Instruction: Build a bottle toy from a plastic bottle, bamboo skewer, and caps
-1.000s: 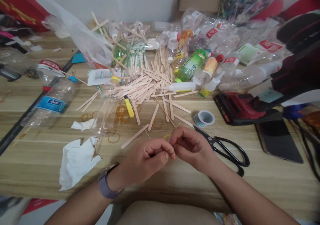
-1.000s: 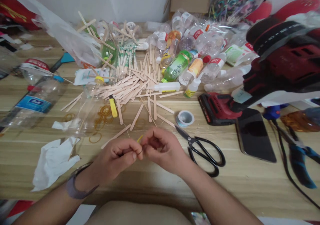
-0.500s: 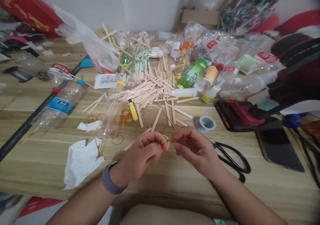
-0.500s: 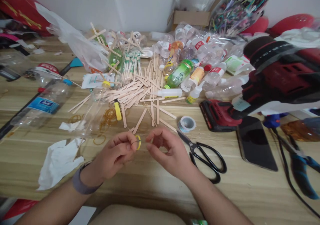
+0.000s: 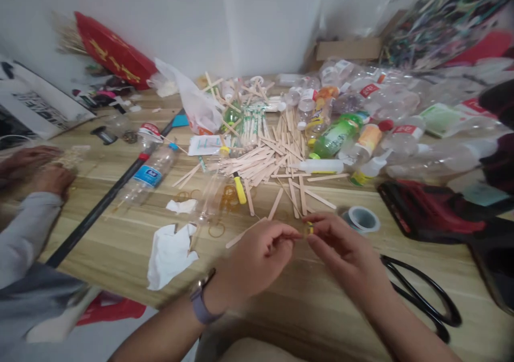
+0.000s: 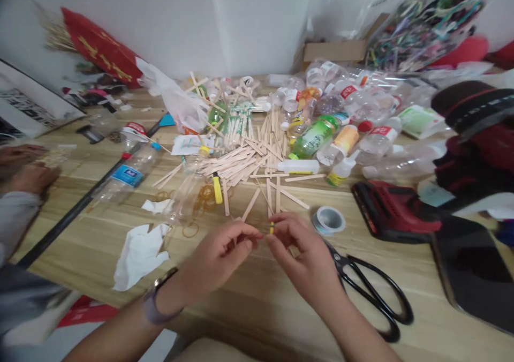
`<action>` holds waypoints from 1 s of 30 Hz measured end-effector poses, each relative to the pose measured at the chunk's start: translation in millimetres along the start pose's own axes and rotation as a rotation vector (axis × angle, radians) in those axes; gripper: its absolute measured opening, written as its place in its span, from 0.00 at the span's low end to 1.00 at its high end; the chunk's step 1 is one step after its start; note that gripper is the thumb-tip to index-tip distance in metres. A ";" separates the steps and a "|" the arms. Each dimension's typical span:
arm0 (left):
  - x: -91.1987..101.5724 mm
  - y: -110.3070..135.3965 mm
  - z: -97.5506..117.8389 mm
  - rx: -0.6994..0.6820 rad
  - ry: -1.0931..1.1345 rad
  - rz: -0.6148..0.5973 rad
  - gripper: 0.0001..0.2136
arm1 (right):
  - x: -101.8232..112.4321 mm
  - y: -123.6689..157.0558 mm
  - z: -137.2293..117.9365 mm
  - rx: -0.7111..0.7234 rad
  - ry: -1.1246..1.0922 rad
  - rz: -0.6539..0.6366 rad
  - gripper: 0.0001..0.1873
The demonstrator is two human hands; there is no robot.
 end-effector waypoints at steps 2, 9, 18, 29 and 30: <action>13.0 11.7 25.4 -0.141 -0.356 0.122 0.15 | 5.1 -2.1 4.4 -0.001 0.083 0.023 0.11; 78.9 36.6 33.8 -0.136 -0.871 0.447 0.15 | -6.1 3.0 9.7 0.135 0.407 -0.006 0.11; 140.0 11.8 -70.6 0.517 -0.813 0.295 0.37 | -25.0 5.6 20.1 0.136 0.686 -0.164 0.09; 111.8 0.3 -17.1 0.269 -0.392 0.406 0.34 | -22.2 16.4 -13.3 0.115 0.803 -0.279 0.08; 105.1 -5.5 -12.6 0.260 -0.347 0.398 0.34 | -19.8 22.7 -19.7 0.094 0.735 -0.315 0.08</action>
Point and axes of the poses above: each hand's wrist, its own y-axis away from the middle knuckle, its own x-axis out of the back of the hand, z = x × y, the point moved 10 cm from there along -y, towards the middle knuckle, and after that the axes turned 6 degrees about -y, right-handed, at the moved point
